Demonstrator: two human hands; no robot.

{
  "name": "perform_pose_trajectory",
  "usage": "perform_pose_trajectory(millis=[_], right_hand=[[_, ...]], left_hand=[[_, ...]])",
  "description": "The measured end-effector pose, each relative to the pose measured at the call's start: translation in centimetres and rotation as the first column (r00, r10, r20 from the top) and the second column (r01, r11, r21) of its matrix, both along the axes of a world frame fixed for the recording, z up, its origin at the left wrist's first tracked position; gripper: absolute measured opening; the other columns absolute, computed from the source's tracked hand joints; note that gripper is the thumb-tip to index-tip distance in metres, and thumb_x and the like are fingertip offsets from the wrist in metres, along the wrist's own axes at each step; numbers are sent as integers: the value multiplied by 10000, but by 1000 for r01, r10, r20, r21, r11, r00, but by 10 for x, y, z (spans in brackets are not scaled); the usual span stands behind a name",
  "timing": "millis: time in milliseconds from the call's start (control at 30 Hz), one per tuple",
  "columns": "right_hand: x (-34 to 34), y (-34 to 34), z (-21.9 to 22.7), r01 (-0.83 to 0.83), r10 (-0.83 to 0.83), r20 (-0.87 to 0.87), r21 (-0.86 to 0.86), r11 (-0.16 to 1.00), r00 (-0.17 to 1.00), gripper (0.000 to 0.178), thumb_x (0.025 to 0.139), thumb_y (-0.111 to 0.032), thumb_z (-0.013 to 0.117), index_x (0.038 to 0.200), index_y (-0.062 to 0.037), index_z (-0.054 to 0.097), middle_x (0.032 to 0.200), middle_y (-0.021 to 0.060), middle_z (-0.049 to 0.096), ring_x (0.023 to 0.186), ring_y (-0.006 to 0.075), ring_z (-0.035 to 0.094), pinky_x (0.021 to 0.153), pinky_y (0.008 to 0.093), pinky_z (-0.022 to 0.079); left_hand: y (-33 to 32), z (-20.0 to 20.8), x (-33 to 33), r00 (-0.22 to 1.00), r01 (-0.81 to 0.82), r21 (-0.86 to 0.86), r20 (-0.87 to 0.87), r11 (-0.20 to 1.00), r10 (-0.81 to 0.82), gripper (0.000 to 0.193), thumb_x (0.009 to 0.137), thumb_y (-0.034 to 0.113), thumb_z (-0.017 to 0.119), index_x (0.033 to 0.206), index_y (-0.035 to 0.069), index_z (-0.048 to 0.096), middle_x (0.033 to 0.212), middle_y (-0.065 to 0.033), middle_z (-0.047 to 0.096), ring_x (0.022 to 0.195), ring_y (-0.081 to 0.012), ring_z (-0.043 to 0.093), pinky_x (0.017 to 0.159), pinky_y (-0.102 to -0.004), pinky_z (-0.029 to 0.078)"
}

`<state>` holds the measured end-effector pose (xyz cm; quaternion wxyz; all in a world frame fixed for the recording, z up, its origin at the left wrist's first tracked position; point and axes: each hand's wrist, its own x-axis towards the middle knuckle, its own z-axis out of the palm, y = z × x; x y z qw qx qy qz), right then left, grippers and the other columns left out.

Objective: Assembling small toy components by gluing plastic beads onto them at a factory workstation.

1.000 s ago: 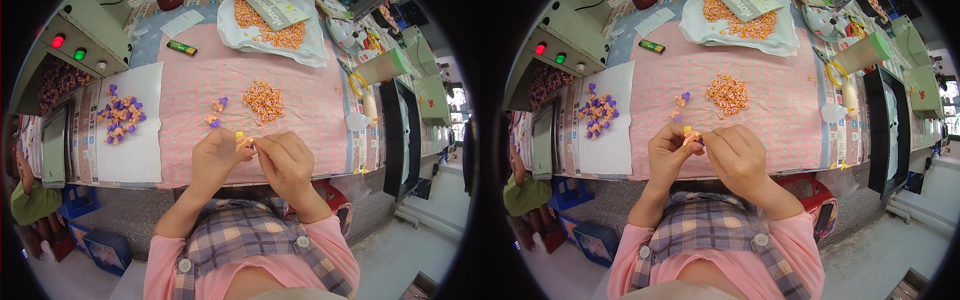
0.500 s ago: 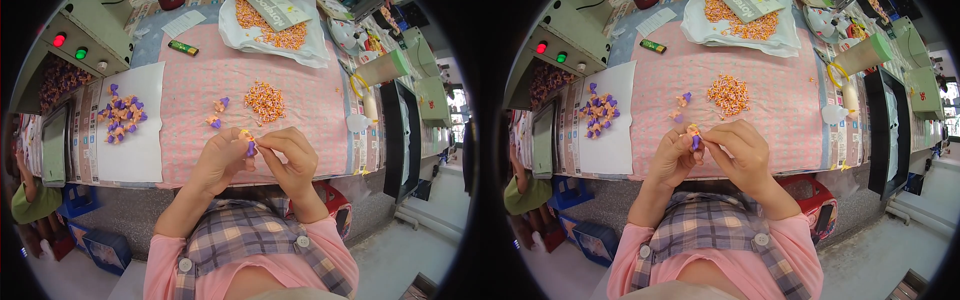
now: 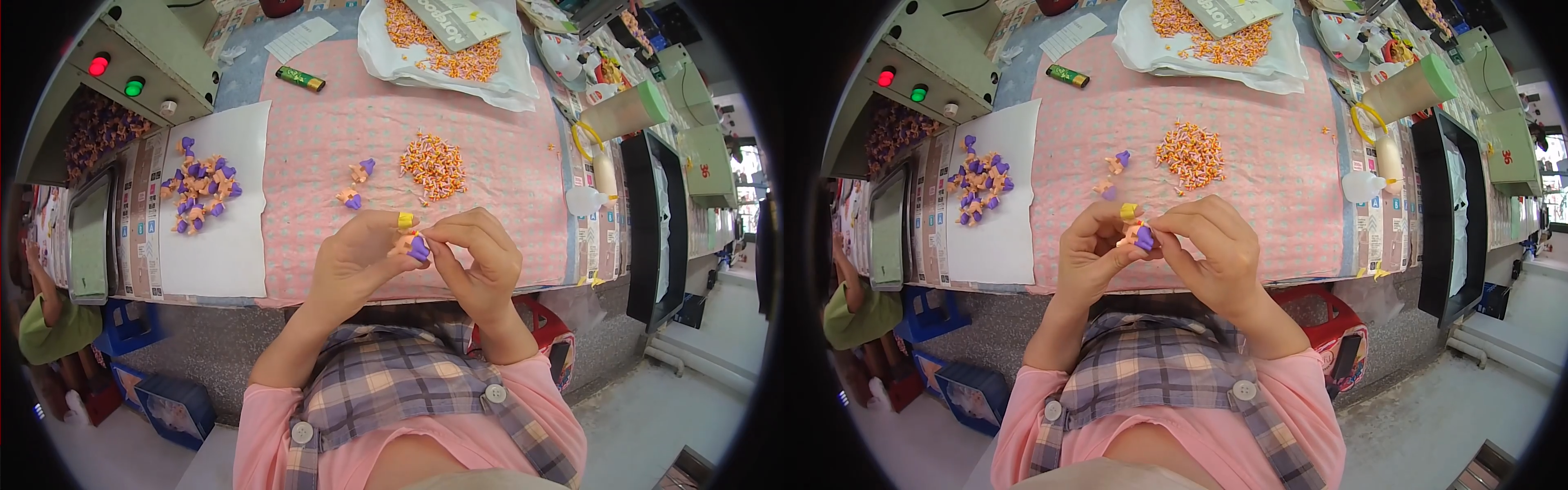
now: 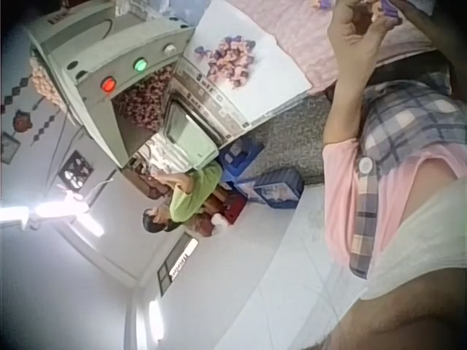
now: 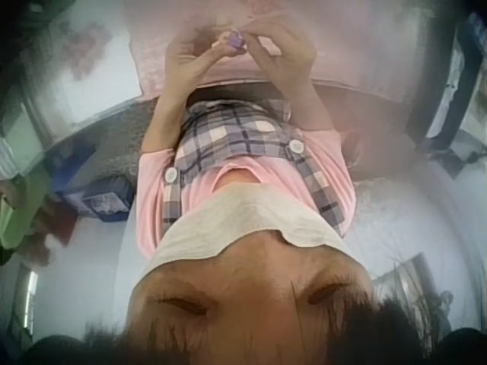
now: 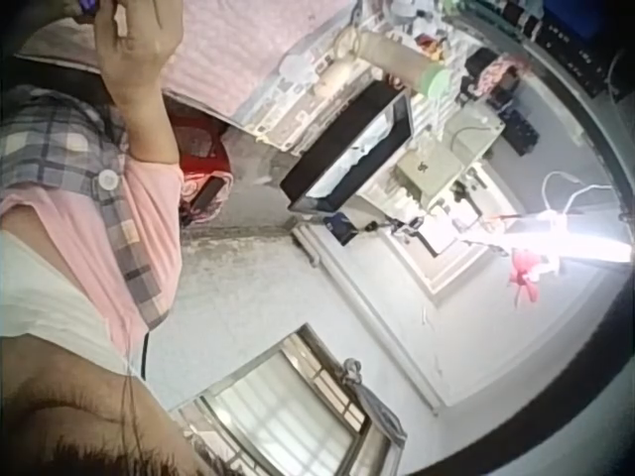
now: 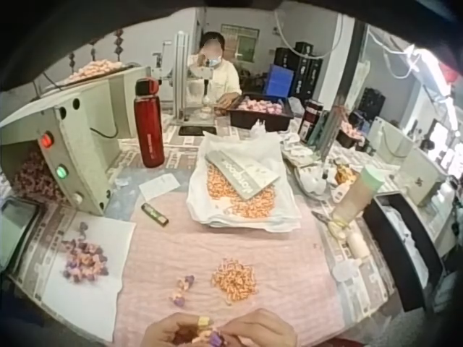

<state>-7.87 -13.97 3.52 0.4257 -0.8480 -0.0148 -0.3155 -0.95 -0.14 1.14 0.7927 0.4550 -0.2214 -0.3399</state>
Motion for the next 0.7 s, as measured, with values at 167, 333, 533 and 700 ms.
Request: perform_pose_trajectory(millis=[167, 333, 533, 700], right_hand=[[-1, 1, 0, -7, 7, -2, -16, 1000, 1000, 175, 598, 71, 592, 755, -8, 587, 698, 85, 571, 621, 187, 532, 563, 259, 395], [-4, 4, 1, 3, -3, 7, -42, 999, 1000, 180, 601, 75, 588, 761, -6, 586, 696, 85, 569, 618, 187, 530, 562, 260, 395], [-5, 7, 0, 18, -18, 12, -58, 998, 1000, 179, 605, 82, 586, 765, 2, 582, 699, 87, 568, 615, 188, 528, 554, 262, 394], [-7, 7, 0, 23, -22, 14, -59, 998, 1000, 182, 608, 85, 584, 772, 7, 584, 707, 90, 570, 616, 189, 528, 551, 261, 393]], left_hand=[[1, -1, 2, 996, 27, 1, 85, 1000, -27, 291, 738, -54, 548, 1012, -9, 459, 886, -78, 549, 815, -128, 547, 718, -273, 470], [4, -2, 4, 978, 13, 102, 204, 995, -34, 292, 723, 16, 603, 975, 0, 455, 855, -65, 545, 785, -121, 554, 704, -257, 469], [5, -7, 3, 954, -24, 162, 299, 987, -26, 304, 719, 48, 623, 961, 8, 443, 841, -63, 538, 778, -130, 560, 698, -258, 472], [4, -7, 1, 979, -2, 109, 202, 994, -21, 293, 724, 31, 609, 966, 0, 447, 848, -64, 544, 786, -123, 554, 700, -251, 463]])
